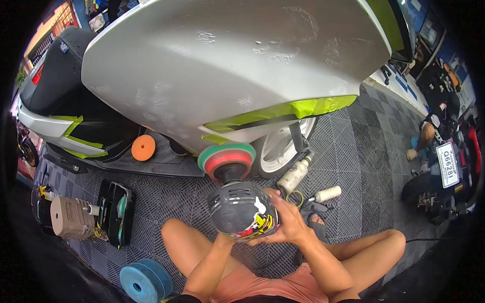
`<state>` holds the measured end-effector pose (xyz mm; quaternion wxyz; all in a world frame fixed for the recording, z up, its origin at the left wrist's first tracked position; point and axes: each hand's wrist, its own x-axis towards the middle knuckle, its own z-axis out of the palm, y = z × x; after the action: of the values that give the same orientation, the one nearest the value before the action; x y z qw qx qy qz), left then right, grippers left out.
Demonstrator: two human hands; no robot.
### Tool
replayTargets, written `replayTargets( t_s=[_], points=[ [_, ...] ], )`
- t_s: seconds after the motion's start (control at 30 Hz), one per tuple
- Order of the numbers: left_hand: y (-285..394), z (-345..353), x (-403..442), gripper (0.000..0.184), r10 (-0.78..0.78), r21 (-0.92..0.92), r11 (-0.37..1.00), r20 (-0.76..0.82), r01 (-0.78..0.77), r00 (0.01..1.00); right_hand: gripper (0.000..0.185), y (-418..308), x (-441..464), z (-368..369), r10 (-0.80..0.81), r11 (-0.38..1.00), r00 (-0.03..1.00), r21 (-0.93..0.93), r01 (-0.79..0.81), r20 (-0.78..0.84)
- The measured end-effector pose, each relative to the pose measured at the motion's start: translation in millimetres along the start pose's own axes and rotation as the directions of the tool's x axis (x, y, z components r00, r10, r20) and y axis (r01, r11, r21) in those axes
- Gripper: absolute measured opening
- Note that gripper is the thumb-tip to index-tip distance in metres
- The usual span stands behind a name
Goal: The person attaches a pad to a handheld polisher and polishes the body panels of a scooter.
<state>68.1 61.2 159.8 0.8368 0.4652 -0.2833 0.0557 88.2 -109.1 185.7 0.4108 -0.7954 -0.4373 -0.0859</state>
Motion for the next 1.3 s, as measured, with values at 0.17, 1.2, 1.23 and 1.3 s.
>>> replayTargets(
  t_s=[0.17, 1.2, 1.23, 1.3],
  points=[
    [-0.2, 5.2, -1.4, 0.053, 0.056, 0.123, 0.991, -0.076, -0.046, 0.996, 0.098, 2.2, 10.1, -1.2, 0.030, 0.999, 0.997, 0.033, -0.032, 0.071],
    [-27.3, -39.3, -22.9, 0.068, -0.071, 0.208, 0.973, -0.131, 0.098, 0.989, 0.089, 65.4, -9.0, 68.2, 0.061, 0.976, 0.998, 0.208, -0.061, 0.011],
    [-30.2, -40.1, -25.7, 0.070, -0.097, 0.202, 0.971, -0.161, 0.129, 0.982, 0.087, 64.4, -8.9, 68.4, 0.075, 0.971, 0.997, 0.225, -0.076, 0.012],
    [-29.6, -41.4, -22.0, 0.068, -0.057, 0.246, 0.966, -0.118, 0.085, 0.991, 0.084, 61.3, -6.3, 65.3, 0.105, 0.959, 0.994, 0.263, -0.107, 0.022]
  ],
)
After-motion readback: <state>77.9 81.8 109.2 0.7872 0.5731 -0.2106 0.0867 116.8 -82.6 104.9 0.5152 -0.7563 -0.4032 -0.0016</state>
